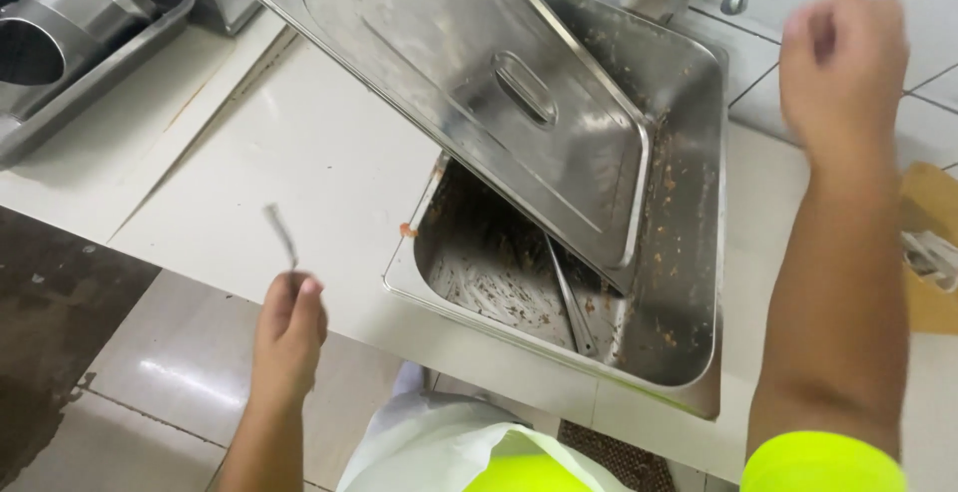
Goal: Scraping meat filling from a large metal tray into a bowl and carrying it to a workstation.
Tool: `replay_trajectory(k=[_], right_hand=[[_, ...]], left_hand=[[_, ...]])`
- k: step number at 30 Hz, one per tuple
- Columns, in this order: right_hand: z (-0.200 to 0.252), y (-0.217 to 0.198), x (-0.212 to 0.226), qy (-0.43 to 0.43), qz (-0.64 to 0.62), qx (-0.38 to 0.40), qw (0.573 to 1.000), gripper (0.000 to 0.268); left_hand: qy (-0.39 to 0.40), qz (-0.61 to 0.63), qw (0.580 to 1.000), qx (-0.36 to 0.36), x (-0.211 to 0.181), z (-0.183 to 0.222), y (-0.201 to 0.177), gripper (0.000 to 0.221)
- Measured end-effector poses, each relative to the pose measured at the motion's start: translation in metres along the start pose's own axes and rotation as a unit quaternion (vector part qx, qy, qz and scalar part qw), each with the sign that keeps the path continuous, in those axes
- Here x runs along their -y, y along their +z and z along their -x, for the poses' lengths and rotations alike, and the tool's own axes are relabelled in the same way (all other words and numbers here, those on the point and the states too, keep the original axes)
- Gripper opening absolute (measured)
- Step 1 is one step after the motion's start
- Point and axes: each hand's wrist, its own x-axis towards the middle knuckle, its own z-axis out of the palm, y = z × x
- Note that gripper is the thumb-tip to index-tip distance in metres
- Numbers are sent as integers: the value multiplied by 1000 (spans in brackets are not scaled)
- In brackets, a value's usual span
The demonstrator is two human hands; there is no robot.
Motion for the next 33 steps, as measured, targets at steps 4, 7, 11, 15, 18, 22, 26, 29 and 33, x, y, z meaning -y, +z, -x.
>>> replay_trajectory(k=[4,7,11,15,18,22,26,29,33], right_hand=[[-62,22,4,-121,34,-42,991,10],[-80,33,10,-79,25,-9,997,17],[-90,37,13,33,-12,27,999,28],[-91,34,8,37,-90,13,995,39],[-90,30,13,125,-77,34,989,33],[-93,7,44,173,-119,59,976,36],[-100,44,-1,140,-212,-37,967,17],[-87,91,-14,413,-362,-146,823,10],[-68,123,23,629,-512,-71,581,28]], left_hand=[[-36,6,999,-36,12,14,-14,25],[-48,13,997,-63,12,26,-23,21],[27,28,996,-80,24,29,-29,18],[130,-8,990,-49,33,20,-30,21],[232,-58,971,-11,9,22,-19,18],[264,-208,939,67,-27,23,3,20],[334,-287,885,151,-68,25,23,27],[357,-288,854,247,-129,23,45,33],[270,-370,828,322,-216,11,115,36]])
